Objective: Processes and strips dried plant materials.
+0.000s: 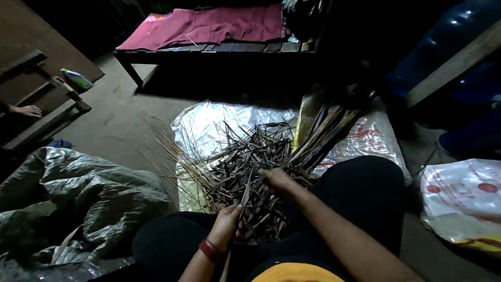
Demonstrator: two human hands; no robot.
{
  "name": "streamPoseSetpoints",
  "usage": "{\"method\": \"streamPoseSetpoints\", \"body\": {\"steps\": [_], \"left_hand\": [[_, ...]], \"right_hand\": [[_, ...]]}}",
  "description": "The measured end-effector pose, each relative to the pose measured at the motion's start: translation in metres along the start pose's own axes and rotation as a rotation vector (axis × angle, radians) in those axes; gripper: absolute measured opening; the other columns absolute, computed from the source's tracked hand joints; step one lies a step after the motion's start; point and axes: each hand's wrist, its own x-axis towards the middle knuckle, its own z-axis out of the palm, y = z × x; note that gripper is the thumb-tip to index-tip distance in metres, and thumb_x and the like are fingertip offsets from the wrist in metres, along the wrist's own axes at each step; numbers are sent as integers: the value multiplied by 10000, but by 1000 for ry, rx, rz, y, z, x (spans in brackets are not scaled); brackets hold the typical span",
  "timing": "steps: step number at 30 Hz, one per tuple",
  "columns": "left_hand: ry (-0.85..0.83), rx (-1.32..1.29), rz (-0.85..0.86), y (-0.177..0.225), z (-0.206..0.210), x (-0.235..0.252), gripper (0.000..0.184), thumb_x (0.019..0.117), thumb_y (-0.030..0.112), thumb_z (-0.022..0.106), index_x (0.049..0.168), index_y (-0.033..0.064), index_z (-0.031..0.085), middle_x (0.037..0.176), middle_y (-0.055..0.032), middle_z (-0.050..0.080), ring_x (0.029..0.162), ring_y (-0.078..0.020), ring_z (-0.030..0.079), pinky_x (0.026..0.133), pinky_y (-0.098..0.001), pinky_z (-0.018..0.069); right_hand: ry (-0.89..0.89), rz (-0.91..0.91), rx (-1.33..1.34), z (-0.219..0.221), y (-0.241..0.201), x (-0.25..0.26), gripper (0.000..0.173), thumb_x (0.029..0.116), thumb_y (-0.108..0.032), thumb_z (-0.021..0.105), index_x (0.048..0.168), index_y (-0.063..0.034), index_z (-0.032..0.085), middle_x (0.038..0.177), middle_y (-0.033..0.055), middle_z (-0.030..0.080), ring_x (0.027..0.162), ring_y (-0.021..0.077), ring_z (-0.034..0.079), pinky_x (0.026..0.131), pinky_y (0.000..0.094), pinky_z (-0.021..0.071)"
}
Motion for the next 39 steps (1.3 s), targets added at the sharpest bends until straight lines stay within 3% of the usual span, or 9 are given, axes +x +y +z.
{"method": "streamPoseSetpoints", "body": {"steps": [3,6,8,9,12,21,30,34,39], "left_hand": [[-11,38,-12,7,10,5,275,1123,245,418,1122,22,579,662,-4,526,458,-57,486,431,-185,435],[-45,38,-2,3,6,0,306,1127,247,399,1118,4,584,673,-32,587,508,-106,594,496,-243,542],[-30,32,25,0,0,-6,294,1125,232,405,1037,14,581,620,-11,564,466,-80,561,459,-214,512],[-17,27,33,1,-2,-8,289,1124,225,405,1019,19,579,606,2,544,447,-63,536,441,-196,491],[27,7,17,2,-3,-7,281,1121,225,417,1022,19,581,577,22,490,410,-41,462,403,-172,428],[-30,-57,-17,-9,2,-10,323,1136,246,349,935,71,531,539,58,403,386,-13,366,376,-151,340],[-53,-109,-26,-9,-8,-20,339,1135,243,347,911,72,537,534,52,416,371,-8,362,353,-143,326],[-6,-69,-28,-12,-10,-15,307,1129,247,379,956,59,549,554,37,440,382,-22,393,365,-155,358],[-2,-5,-3,0,5,3,277,1126,231,398,1067,23,571,603,9,498,428,-53,473,411,-182,431]], "right_hand": [[-183,-57,96,16,-2,-19,275,1079,-261,548,1045,3,618,735,9,524,562,80,471,548,258,427],[9,-40,239,-1,-12,-9,311,1110,-250,485,1174,40,580,736,18,504,559,90,457,562,263,434],[160,-52,298,-7,-12,2,341,1128,-296,434,1056,2,583,641,-15,482,486,71,428,499,240,409],[185,-100,228,-7,-10,1,353,1130,-268,425,1085,23,620,679,14,526,529,92,473,540,258,439],[-4,-262,-305,15,0,-23,299,1056,-103,484,1225,73,657,1141,252,676,1068,351,657,971,522,500],[1,-155,-828,33,-2,-31,329,1058,-124,490,1256,114,604,1341,296,603,1291,429,578,1059,557,452],[266,-14,-672,-13,-26,24,353,1082,-191,464,1338,3,610,1357,253,623,1300,414,584,1051,598,454],[330,25,-377,-37,-17,32,363,1070,-179,492,1317,62,607,1340,288,614,1282,419,587,1065,597,444],[-155,-68,-40,15,3,-15,436,1094,-382,506,1127,27,653,914,107,617,732,162,557,712,364,493]]}}
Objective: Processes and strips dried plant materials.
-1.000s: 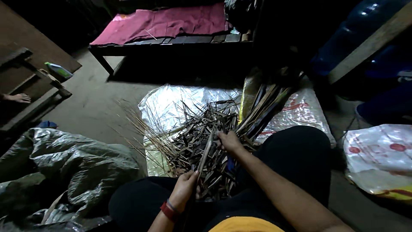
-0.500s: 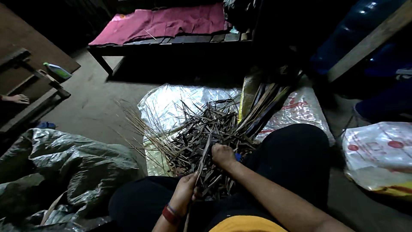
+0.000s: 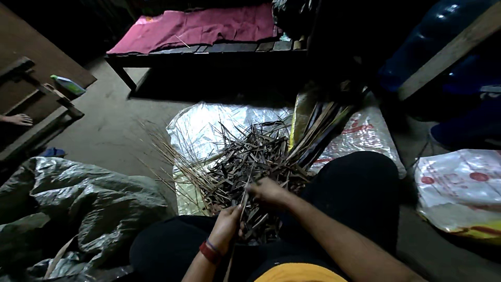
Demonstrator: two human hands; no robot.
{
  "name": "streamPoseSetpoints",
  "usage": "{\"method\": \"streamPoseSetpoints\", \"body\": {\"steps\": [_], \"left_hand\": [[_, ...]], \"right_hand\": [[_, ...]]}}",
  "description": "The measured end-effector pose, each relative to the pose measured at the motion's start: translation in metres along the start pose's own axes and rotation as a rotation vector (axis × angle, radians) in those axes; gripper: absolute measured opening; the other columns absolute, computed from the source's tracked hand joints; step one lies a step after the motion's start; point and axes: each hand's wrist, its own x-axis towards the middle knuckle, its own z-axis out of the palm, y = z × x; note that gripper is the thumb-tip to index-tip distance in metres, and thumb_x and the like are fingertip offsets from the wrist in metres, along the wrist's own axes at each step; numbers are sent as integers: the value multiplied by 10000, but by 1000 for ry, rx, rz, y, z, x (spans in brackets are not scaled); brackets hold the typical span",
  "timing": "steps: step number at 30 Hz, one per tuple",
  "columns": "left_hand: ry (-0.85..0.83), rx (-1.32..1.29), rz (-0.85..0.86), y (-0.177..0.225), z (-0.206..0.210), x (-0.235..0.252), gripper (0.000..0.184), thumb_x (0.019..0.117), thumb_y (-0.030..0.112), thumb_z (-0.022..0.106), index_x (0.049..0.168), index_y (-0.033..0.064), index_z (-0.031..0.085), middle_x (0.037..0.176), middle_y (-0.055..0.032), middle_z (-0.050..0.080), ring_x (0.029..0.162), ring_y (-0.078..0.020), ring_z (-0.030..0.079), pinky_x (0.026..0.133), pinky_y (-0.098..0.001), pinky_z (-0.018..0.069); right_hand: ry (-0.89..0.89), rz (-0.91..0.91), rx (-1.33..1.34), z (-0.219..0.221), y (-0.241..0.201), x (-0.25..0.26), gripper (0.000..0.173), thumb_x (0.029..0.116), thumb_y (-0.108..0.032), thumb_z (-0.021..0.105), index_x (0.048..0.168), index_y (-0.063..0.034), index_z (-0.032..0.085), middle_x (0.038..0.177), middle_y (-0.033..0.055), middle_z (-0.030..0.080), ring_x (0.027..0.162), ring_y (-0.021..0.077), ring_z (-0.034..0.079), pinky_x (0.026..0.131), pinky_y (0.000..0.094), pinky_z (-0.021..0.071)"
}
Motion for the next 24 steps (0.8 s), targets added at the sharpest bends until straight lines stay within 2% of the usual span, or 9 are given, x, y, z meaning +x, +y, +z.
{"method": "streamPoseSetpoints", "body": {"steps": [2,4,8,10,11,12,15,17,24], "left_hand": [[-31,13,12,2,3,1,271,1126,214,398,1115,10,576,641,-17,558,469,-81,550,454,-212,499],[-68,12,21,-1,-2,-2,288,1131,218,377,1122,4,570,684,-45,598,524,-120,612,513,-255,556],[8,52,39,0,-10,-17,274,1125,204,397,1054,12,580,599,5,544,448,-61,541,440,-194,489],[42,36,32,-1,-14,-15,270,1122,209,409,1048,13,580,598,15,519,429,-43,490,418,-173,443],[52,27,26,-2,-14,-12,272,1121,216,413,1028,19,577,593,20,504,421,-38,468,409,-169,425],[57,19,18,-2,-13,-10,271,1120,216,416,1017,23,577,587,25,489,413,-34,448,402,-165,409],[26,-29,-14,-3,-8,-9,253,1125,162,367,956,60,525,573,46,436,402,-12,384,387,-145,356],[-11,-91,-34,-3,-7,-11,276,1130,164,332,932,79,504,553,52,422,390,-4,371,372,-138,341],[-96,-144,-70,-10,-2,-17,359,1137,272,333,873,94,498,533,62,391,374,-6,359,359,-140,328]], "right_hand": [[-31,-49,40,12,-2,-8,313,1086,-274,530,1048,19,633,780,46,551,620,106,505,613,294,456],[98,-46,146,0,-12,-6,321,1100,-233,506,1168,60,619,832,75,560,659,125,511,661,308,474],[257,-94,233,-10,-10,5,329,1128,-254,430,1121,26,602,703,13,514,548,83,477,548,248,436],[124,-179,-69,3,-2,-2,289,1073,-112,453,1178,66,656,951,164,651,835,236,622,803,414,515],[41,-198,-253,13,0,-9,283,1035,-79,498,1212,59,670,1118,237,682,1042,337,660,951,519,510],[-20,-203,-407,24,1,-16,286,1016,-79,523,1230,48,667,1200,267,671,1154,398,643,1007,581,483],[-62,-195,-701,42,-3,-31,300,1026,-101,520,1249,71,624,1261,290,641,1235,443,604,1026,594,463],[8,-224,-791,39,-3,-30,291,1020,-96,530,1213,98,630,1239,297,652,1204,445,626,998,577,481],[188,-99,-816,19,1,-14,305,1041,-85,481,1217,123,617,1300,291,626,1241,426,612,1024,546,476]]}}
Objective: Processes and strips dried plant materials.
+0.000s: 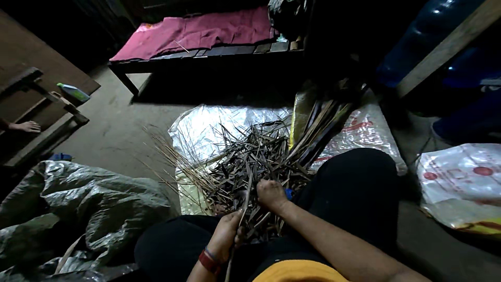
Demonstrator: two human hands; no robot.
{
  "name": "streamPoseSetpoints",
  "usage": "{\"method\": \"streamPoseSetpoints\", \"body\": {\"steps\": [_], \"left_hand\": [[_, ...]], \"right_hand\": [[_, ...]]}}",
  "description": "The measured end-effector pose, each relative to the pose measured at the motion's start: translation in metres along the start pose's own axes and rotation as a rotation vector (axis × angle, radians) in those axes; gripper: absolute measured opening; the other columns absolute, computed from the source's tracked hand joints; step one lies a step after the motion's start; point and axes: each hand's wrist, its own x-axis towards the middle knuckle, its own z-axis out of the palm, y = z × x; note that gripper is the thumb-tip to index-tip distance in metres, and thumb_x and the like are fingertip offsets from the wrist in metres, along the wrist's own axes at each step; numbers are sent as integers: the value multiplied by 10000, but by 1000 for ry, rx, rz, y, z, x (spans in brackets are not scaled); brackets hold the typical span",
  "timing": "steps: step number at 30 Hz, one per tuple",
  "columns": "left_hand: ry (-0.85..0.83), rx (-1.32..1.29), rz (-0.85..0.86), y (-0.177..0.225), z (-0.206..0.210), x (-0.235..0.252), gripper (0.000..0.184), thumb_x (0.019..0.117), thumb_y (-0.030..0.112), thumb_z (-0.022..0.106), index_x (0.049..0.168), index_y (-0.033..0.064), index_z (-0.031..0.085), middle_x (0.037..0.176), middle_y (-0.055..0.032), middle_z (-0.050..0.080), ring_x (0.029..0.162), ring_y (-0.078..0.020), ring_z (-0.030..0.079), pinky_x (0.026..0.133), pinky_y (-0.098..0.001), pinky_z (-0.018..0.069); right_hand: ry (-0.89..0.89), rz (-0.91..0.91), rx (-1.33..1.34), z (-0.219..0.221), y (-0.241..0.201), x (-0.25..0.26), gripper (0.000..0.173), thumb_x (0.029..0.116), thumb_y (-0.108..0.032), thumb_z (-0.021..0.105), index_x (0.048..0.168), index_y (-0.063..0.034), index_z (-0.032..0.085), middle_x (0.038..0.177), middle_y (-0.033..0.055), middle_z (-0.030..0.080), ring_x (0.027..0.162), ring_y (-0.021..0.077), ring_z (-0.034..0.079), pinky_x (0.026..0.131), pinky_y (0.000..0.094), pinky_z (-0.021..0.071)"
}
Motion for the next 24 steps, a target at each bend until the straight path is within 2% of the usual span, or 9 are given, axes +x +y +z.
{"method": "streamPoseSetpoints", "body": {"steps": [6,10,13,14,15,17,18,20,24], "left_hand": [[-10,6,32,2,-4,-5,367,1137,251,331,867,88,517,534,59,411,376,-5,372,362,-139,343],[7,66,18,6,-2,-1,311,1131,245,370,938,65,534,541,40,426,381,-24,403,369,-155,378],[4,115,2,3,-1,0,289,1127,239,387,962,64,547,549,33,446,389,-31,421,376,-161,387],[15,116,5,3,-2,2,288,1128,242,386,974,60,547,553,29,452,393,-35,429,381,-165,395],[30,120,16,4,-1,5,281,1129,244,385,997,56,546,560,27,458,398,-38,437,387,-168,403],[61,125,45,7,3,11,267,1122,239,410,1050,35,566,566,15,486,405,-47,458,394,-179,420],[63,135,48,10,5,14,257,1120,239,420,1067,34,566,580,9,503,414,-51,473,402,-183,431],[57,156,50,15,9,17,265,1120,242,424,1092,23,570,621,-11,551,454,-72,532,437,-201,477],[-12,144,45,12,-5,7,293,1133,211,365,1158,-7,559,721,-79,661,578,-161,675,561,-289,599]], "right_hand": [[71,285,129,-32,21,35,376,1078,-186,446,1364,16,583,1369,259,613,1318,403,573,1063,584,444],[170,363,236,-40,49,45,420,1079,-234,498,1405,26,548,1379,288,590,1320,435,555,1079,601,429],[204,422,402,-49,73,53,444,1069,-172,493,1444,65,504,1417,307,561,1347,423,541,1118,579,410],[201,423,524,-50,71,53,412,1097,-179,457,1405,84,532,1374,296,590,1283,377,589,1091,523,442],[178,400,677,-49,65,50,407,1125,-223,426,1349,89,562,1253,268,629,1107,314,634,982,453,488],[-3,297,840,-37,45,34,504,1125,-427,394,1189,14,630,882,78,600,676,128,533,656,302,471],[-119,217,869,-28,34,24,502,1113,-450,416,1141,-2,640,818,38,583,616,98,500,604,281,448],[-223,80,847,-16,16,13,361,1099,-327,504,1110,7,640,811,40,562,634,103,501,626,296,458],[1,167,988,-33,17,27,301,1099,-209,506,1233,47,593,825,63,552,648,115,505,652,292,470]]}}
